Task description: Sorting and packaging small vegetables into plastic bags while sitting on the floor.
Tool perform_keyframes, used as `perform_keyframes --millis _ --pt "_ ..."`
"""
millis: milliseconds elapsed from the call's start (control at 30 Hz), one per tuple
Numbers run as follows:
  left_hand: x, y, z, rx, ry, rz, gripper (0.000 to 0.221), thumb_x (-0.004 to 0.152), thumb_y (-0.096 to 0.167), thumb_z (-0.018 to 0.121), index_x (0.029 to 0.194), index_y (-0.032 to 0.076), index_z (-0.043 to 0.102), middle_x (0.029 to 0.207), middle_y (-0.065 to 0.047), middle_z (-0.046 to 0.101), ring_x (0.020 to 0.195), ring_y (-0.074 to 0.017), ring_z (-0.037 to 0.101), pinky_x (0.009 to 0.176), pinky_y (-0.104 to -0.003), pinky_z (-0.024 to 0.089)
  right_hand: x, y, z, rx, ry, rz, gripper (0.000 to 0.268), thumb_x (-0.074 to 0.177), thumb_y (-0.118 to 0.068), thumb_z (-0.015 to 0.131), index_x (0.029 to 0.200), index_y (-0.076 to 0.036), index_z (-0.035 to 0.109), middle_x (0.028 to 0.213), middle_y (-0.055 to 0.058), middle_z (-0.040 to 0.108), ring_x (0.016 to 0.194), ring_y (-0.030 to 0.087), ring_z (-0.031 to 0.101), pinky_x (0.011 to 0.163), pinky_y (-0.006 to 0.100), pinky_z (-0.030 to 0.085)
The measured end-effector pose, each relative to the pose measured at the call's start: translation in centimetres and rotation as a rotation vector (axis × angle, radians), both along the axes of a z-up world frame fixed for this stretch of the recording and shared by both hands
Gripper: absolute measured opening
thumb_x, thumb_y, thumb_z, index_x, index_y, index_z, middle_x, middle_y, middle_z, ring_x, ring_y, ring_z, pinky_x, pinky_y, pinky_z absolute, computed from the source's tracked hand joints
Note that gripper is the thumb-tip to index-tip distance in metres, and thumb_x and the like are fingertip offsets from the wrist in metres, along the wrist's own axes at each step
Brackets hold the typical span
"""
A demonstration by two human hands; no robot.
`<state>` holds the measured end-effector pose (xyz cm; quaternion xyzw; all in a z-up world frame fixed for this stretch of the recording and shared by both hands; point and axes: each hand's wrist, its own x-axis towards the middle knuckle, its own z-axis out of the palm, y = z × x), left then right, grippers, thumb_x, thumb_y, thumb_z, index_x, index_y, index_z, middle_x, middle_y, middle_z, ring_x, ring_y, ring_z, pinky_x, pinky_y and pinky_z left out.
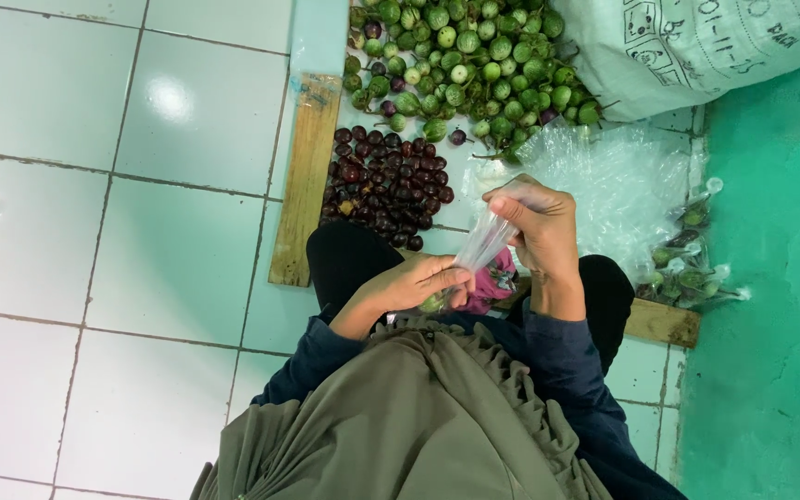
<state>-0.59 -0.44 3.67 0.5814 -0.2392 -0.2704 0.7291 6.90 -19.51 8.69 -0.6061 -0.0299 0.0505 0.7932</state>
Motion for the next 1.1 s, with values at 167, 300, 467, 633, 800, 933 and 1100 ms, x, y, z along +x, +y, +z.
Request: perform_keyframes --millis 167,300,467,633,800,933,1100 --pt "-0.4 -0.6 -1.5 -0.053 0.027 0.111 0.029 0.114 0.021 0.045 0.108 0.004 0.068 0.083 -0.009 0.068 0.097 -0.0194 0.064 0.085 -0.036 0.047 0.1 -1.4 -0.2 0.16 0.012 -0.054 0.026 0.095 -0.008 0.073 0.114 0.007 0.064 0.072 0.004 0.048 0.048 0.006 0.043 0.033 0.015 0.036" --pt "-0.4 -0.7 -5.5 -0.132 0.105 0.174 0.03 0.115 0.021 0.042 0.113 0.003 0.066 0.088 -0.01 0.07 0.099 -0.0241 0.065 0.092 -0.04 0.047 -0.9 -1.9 -0.2 0.045 -0.03 0.049 0.049 0.098 -0.022 0.072 0.137 0.003 0.057 0.076 -0.001 0.051 0.051 0.003 0.046 0.037 0.015 0.041" --pt "-0.1 -1.7 -8.2 -0.031 0.114 0.272 0.03 0.115 0.021 0.042 0.101 0.004 0.062 0.078 -0.006 0.062 0.086 -0.0185 0.065 0.077 -0.031 0.048 -3.5 0.3 -3.3 -0.26 -0.025 0.125 0.013 0.087 -0.007 0.082 0.092 0.001 0.073 0.056 0.005 0.052 0.049 0.006 0.046 0.039 0.02 0.035" --pt "-0.4 -1.3 -8.1 0.098 0.085 0.284 0.033 0.115 0.023 0.042 0.098 0.001 0.06 0.074 -0.008 0.058 0.078 -0.0205 0.062 0.073 -0.033 0.048 -2.4 -0.9 -5.8 -0.44 -0.027 -0.072 0.012 0.091 -0.005 0.076 0.08 -0.004 0.073 0.048 0.003 0.053 0.047 0.005 0.046 0.042 0.018 0.032" --pt "-1.0 -1.9 -10.5 -0.07 0.269 0.259 0.031 0.114 0.023 0.046 0.101 -0.001 0.061 0.08 -0.011 0.059 0.078 -0.0148 0.055 0.075 -0.032 0.049 -1.5 -2.2 -5.3 -0.206 0.048 -0.161 0.011 0.1 -0.009 0.069 0.105 -0.002 0.077 0.049 0.008 0.048 0.042 0.008 0.04 0.039 0.02 0.031" --pt "-1.2 -1.9 -9.5 -0.104 0.351 0.226 0.027 0.114 0.02 0.044 0.107 0.0 0.06 0.079 -0.004 0.055 0.081 -0.0155 0.062 0.074 -0.031 0.047 -2.8 -1.8 -4.1 -0.182 0.019 0.044 0.053 0.091 -0.012 0.079 0.137 0.005 0.059 0.082 0.007 0.061 0.055 0.006 0.05 0.041 0.017 0.037" --pt "-1.5 -3.0 -11.3 -0.167 0.472 0.182 0.02 0.111 0.016 0.052 0.109 -0.003 0.056 0.083 0.0 0.051 0.079 -0.01 0.053 0.076 -0.029 0.048 -5.3 1.0 -3.4 -0.139 0.094 0.284 0.011 0.081 -0.005 0.085 0.085 0.002 0.077 0.063 0.013 0.071 0.05 0.012 0.065 0.047 0.021 0.049"
